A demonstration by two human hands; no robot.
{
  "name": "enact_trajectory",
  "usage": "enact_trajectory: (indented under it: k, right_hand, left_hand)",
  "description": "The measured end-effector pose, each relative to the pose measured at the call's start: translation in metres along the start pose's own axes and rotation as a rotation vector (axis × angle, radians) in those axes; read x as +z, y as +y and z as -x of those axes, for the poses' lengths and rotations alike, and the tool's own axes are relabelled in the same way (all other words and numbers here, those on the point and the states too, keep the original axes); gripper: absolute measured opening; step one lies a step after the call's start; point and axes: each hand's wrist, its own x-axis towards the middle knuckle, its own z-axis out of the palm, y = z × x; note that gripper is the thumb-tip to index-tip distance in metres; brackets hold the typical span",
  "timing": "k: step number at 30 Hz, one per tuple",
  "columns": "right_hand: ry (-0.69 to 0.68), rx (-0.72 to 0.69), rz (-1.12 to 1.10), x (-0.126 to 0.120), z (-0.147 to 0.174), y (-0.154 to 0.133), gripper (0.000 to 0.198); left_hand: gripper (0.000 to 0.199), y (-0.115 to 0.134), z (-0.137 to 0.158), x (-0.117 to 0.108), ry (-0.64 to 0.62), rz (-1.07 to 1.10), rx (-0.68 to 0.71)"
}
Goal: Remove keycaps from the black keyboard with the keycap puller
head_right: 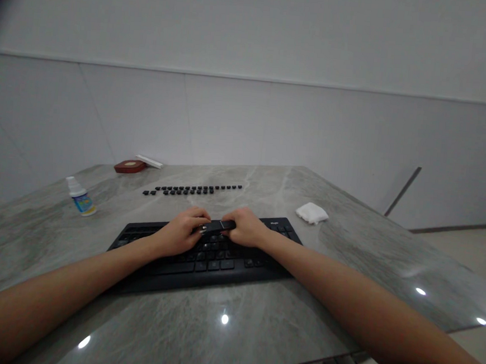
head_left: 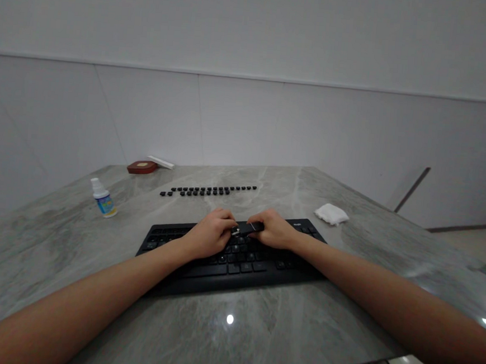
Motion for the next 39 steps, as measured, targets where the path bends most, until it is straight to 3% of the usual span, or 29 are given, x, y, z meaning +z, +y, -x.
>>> enact_trajectory:
  k: [15, 27, 33, 39]
  right_hand:
    - [-0.144, -0.149, 0.031, -0.012, -0.002, 0.007, 0.013]
    - [-0.113, -0.161, 0.095, -0.011, -0.001, 0.003, 0.017]
    - [-0.079, -0.093, 0.129, -0.009, 0.001, -0.005, 0.014]
    - [-0.065, 0.057, -0.027, -0.006, -0.002, -0.001, 0.020]
  left_hand:
    - [0.034, 0.000, 0.000, 0.001, 0.000, 0.007, 0.004]
    - [0.036, 0.004, 0.000, -0.004, -0.008, 0.013, -0.006]
    - [0.036, 0.004, 0.000, -0.003, -0.016, 0.018, -0.013]
    - [0.030, 0.003, 0.001, -0.002, 0.006, 0.001, -0.032]
